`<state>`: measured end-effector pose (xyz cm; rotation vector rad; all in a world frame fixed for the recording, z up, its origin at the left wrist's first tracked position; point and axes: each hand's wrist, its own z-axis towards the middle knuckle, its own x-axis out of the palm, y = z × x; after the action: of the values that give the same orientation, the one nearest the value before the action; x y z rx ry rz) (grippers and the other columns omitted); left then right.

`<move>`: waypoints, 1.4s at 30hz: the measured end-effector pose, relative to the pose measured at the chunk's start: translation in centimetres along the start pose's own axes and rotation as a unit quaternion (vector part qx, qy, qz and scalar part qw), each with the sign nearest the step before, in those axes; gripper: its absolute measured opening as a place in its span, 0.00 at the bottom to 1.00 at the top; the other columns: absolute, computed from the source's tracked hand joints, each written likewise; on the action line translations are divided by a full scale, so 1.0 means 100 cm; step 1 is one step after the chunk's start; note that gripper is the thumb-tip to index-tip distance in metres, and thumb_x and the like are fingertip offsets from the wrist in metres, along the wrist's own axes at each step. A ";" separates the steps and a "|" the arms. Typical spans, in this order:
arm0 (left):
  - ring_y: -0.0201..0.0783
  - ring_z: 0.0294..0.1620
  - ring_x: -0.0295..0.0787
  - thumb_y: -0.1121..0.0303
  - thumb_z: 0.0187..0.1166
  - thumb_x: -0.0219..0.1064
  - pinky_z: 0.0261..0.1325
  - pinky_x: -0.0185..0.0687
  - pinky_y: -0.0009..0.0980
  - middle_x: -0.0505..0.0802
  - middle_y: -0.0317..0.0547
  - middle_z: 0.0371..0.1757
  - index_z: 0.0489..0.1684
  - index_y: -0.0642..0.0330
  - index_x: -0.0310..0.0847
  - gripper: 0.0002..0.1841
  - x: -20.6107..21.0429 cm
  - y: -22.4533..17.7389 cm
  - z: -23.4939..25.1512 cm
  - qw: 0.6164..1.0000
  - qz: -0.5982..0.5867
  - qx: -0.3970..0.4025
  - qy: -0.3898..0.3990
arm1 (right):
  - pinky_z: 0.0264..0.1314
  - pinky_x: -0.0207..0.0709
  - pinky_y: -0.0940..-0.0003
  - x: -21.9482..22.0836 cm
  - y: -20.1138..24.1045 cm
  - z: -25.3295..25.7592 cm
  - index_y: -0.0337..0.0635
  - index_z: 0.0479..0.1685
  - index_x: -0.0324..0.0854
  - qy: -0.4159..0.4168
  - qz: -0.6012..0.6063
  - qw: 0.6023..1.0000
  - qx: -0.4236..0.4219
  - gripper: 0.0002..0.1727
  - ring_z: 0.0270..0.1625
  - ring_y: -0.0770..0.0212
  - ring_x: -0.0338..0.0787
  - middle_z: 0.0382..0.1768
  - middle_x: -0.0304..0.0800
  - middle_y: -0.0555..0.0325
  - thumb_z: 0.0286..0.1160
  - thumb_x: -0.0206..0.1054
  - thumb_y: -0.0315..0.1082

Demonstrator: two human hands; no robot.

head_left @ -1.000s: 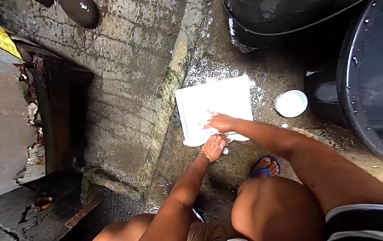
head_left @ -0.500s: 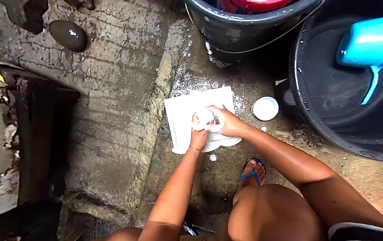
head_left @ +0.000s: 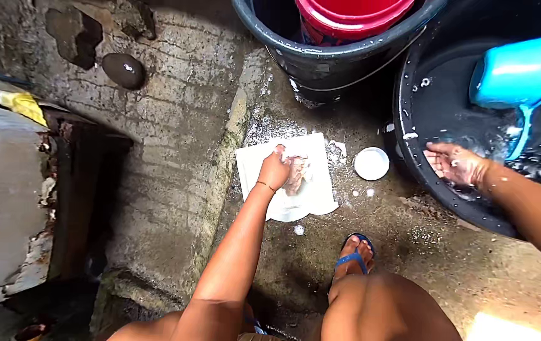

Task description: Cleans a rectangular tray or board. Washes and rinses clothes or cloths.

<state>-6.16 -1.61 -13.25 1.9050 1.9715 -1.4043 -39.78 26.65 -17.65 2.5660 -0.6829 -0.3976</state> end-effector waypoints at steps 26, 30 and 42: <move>0.22 0.30 0.89 0.68 0.88 0.57 0.35 0.88 0.22 0.95 0.31 0.40 0.60 0.52 0.85 0.13 -0.039 -0.046 -0.057 0.942 -0.260 0.213 0.027 | 0.43 0.78 0.67 -0.090 0.022 0.071 0.53 0.64 0.76 -0.317 0.131 0.938 -0.052 0.22 0.41 0.69 0.81 0.45 0.80 0.65 0.81 0.63 0.56; 0.26 0.44 0.91 0.62 0.90 0.52 0.45 0.91 0.26 0.90 0.34 0.60 0.92 0.37 0.49 0.30 -0.051 -0.033 -0.066 0.923 -0.324 0.182 0.101 | 0.81 0.61 0.27 -0.078 0.022 0.065 0.27 0.77 0.71 -0.387 -0.163 0.895 -0.150 0.43 0.80 0.27 0.74 0.73 0.77 0.23 0.71 0.73 0.54; 0.39 0.34 0.84 0.60 0.89 0.61 0.44 0.82 0.42 0.88 0.50 0.35 0.44 0.67 0.84 0.16 0.029 0.087 0.002 0.980 -0.191 -0.062 -0.002 | 0.14 0.61 0.88 -0.030 0.036 -0.023 0.51 0.37 0.77 0.043 0.307 0.951 0.005 0.15 0.10 0.81 0.64 0.13 0.64 0.76 0.87 0.48 0.44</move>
<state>0.15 -1.10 -19.81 1.5276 2.4560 -1.3130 -42.86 26.24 -13.46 2.2050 -1.3843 -0.0713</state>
